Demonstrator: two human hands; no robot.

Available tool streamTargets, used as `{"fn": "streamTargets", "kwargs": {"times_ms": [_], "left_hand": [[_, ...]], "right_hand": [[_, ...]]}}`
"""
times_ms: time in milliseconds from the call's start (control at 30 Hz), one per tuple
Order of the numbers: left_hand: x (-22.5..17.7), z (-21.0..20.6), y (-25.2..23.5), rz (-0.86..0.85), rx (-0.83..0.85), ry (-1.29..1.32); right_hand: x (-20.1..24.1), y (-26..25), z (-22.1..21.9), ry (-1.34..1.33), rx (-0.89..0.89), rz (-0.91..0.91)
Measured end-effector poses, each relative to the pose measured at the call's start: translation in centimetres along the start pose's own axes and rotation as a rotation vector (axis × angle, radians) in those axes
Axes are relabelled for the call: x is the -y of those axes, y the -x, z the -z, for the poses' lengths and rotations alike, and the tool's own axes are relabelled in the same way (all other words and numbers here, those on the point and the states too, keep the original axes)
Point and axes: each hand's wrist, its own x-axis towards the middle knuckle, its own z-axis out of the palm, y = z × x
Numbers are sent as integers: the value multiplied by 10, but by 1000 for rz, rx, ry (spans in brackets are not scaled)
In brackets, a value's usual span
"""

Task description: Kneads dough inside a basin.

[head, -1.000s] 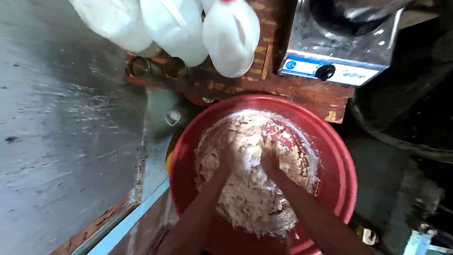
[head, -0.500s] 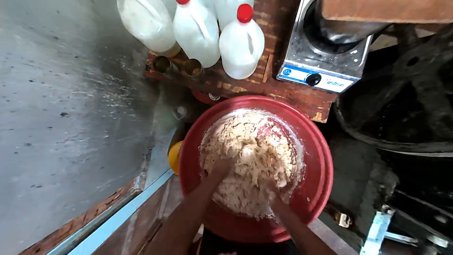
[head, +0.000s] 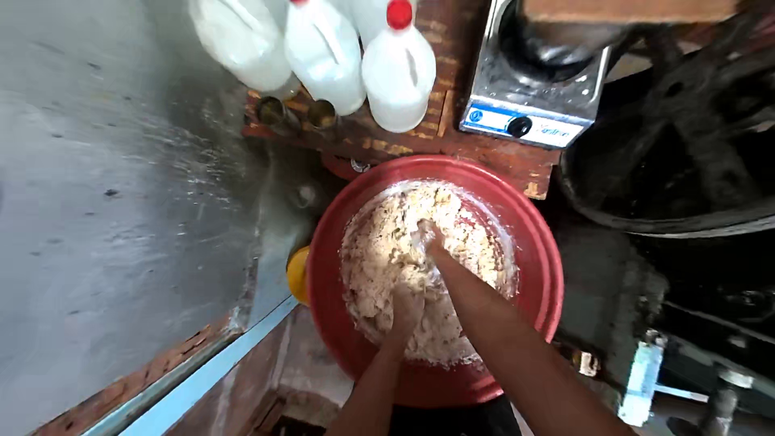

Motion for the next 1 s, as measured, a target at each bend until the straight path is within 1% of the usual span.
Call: {"fn": "streamTargets", "kwargs": {"times_ms": [67, 100, 167, 200, 267, 300, 333, 367, 400, 433, 467, 533, 600, 633, 667, 733, 767, 800, 867, 900, 967, 1000], "left_hand": [[-18, 11, 27, 1, -92, 292], [-31, 14, 44, 45, -88, 377], [-43, -4, 54, 97, -147, 415], [-45, -16, 53, 100, -159, 418], [-51, -32, 44, 24, -200, 418], [-55, -37, 42, -30, -196, 394], [-56, -41, 37, -76, -192, 360], [-57, -42, 29, -96, -174, 316], [-57, -38, 18, -94, -125, 273], [-56, -32, 5, -104, -71, 247], [-52, -24, -11, -119, -20, 226], [-45, -8, -49, -95, 64, 227], [-30, -5, -76, -63, 101, 212], [-28, -6, -77, -66, 84, 188], [-28, -10, -69, -79, 44, 153], [-30, -22, -33, -91, -42, 95], [-29, -31, -13, -115, -75, 114], [-31, -38, 4, -157, -112, 134], [-38, -48, 16, -264, -154, 142], [-40, -50, 13, -293, -145, 125], [-38, -46, -9, -285, -59, 80], [-40, -39, -21, -269, 1, 50]], "right_hand": [[-1, 33, -1, -55, -8, 22], [-10, 52, -9, -162, -7, 34], [-28, 90, -23, -470, 12, 29], [-31, 110, -21, -602, 48, 2], [-34, 145, -9, -696, 104, -79], [-36, 163, -3, -687, 121, -122], [-42, 172, -5, -620, 109, -126], [-47, 172, -10, -506, 96, -101], [-44, 169, -5, -368, 122, -81], [-38, 167, 5, -209, 196, -66], [-36, 158, 7, -61, 259, -20], [-33, 135, -9, 133, 299, 164], [-28, 132, -15, 249, 307, 297], [-27, 129, -16, 242, 301, 290], [-29, 128, -14, 176, 302, 224], [-36, 139, -4, -126, 336, -6], [-41, 151, 1, -264, 334, -78], [-48, 163, 6, -362, 307, -91], [-55, 183, 25, -309, 294, -31], [-50, 187, 39, -236, 330, -12], [-23, 182, 69, -104, 459, -11], [-13, 176, 78, -121, 503, -22]]}}
